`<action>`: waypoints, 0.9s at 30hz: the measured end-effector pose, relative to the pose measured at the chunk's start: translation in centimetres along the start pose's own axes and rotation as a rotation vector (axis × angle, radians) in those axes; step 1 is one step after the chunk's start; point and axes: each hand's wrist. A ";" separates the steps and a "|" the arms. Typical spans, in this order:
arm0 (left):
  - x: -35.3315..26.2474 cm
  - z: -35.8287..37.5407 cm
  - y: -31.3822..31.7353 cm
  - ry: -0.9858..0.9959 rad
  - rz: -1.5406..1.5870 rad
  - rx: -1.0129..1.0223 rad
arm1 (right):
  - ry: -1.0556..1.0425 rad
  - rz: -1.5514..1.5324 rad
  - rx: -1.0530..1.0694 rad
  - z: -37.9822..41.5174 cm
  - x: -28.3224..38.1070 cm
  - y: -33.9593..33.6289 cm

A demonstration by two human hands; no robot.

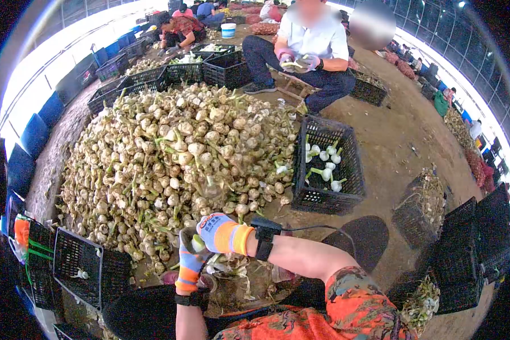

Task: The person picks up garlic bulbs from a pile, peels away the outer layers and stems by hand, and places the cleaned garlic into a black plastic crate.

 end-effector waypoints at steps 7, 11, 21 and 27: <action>-0.9 -0.2 0.0 -0.176 0.430 -0.182 | 0.214 -0.743 -0.398 0.1 -2.7 2.0; 0.8 -0.1 -0.5 -0.397 0.387 -0.353 | 0.238 -0.628 -0.472 0.1 -1.8 4.3; -1.1 -0.6 -1.8 -0.262 0.528 -0.419 | 0.450 -0.388 -0.314 0.1 -8.1 6.5; 2.9 -0.7 -0.9 -0.124 0.352 -0.500 | 0.248 -0.456 -0.464 -0.2 0.1 1.8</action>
Point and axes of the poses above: each hand's wrist, its own z-axis away from the middle knuckle, its own y-axis out of the palm, x = y × z, and after that the axes turned 12 degrees about -z, right-handed
